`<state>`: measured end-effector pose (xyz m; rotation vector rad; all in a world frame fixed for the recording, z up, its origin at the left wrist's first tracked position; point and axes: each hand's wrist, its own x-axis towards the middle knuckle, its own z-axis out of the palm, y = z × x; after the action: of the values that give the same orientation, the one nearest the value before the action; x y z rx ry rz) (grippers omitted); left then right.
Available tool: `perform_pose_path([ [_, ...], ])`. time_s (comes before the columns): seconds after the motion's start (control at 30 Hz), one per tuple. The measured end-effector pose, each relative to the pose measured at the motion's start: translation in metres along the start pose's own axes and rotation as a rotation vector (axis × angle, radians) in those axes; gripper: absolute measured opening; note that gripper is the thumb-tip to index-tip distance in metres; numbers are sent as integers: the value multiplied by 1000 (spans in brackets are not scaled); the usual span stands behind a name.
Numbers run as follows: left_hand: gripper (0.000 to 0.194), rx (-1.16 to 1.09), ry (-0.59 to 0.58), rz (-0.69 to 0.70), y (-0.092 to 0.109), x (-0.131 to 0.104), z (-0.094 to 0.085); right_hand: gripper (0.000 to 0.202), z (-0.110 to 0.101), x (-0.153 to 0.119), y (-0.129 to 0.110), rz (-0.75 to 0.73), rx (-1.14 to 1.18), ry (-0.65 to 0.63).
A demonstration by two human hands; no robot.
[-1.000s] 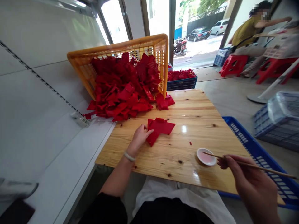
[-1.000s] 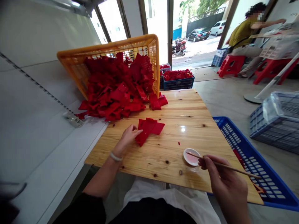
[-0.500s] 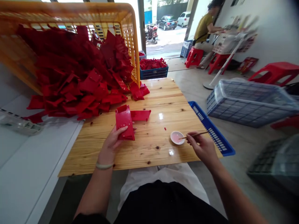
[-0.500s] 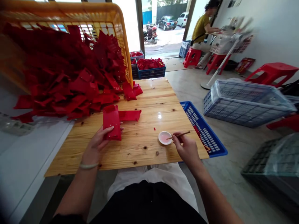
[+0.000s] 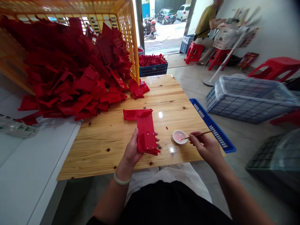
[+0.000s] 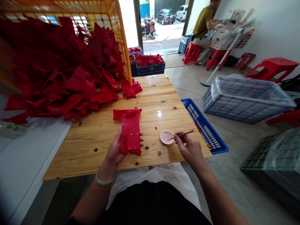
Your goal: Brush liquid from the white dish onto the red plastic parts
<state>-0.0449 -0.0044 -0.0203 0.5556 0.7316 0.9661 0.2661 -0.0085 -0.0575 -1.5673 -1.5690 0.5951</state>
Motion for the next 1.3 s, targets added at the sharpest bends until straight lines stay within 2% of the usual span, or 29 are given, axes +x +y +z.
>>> perform_pose_path([
  [0.13, 73, -19, 0, 9, -6, 1, 2, 65, -5, 2, 0, 33, 11, 18],
  [0.33, 74, -75, 28, 20, -11, 1, 6, 59, -12, 2, -6, 37, 72, 40],
  [0.43, 71, -129, -13, 31, -16, 0, 9, 47, -14, -4, -24, 31, 179, 112],
  [0.53, 76, -162, -91, 13, -20, -2, 14, 29, -15, -13, -53, 28, 415, 176],
  [0.67, 81, -167, -169, -12, -23, -7, 24, 16, -9, -18, -91, -11, 646, 99],
  [0.77, 83, -134, -191, -19, -21, -13, 32, 11, -2, -16, -106, -54, 711, 10],
  [1.0, 88, -55, -160, -19, -20, -22, 33, 10, 7, -11, -108, -61, 756, -88],
  [1.1, 93, -41, -180, -41, -19, -22, 32, 9, 7, -11, -109, -64, 759, -114],
  [1.3, 89, -38, -143, -24, -15, -23, 37, 8, 4, -13, -107, -70, 746, -132],
])
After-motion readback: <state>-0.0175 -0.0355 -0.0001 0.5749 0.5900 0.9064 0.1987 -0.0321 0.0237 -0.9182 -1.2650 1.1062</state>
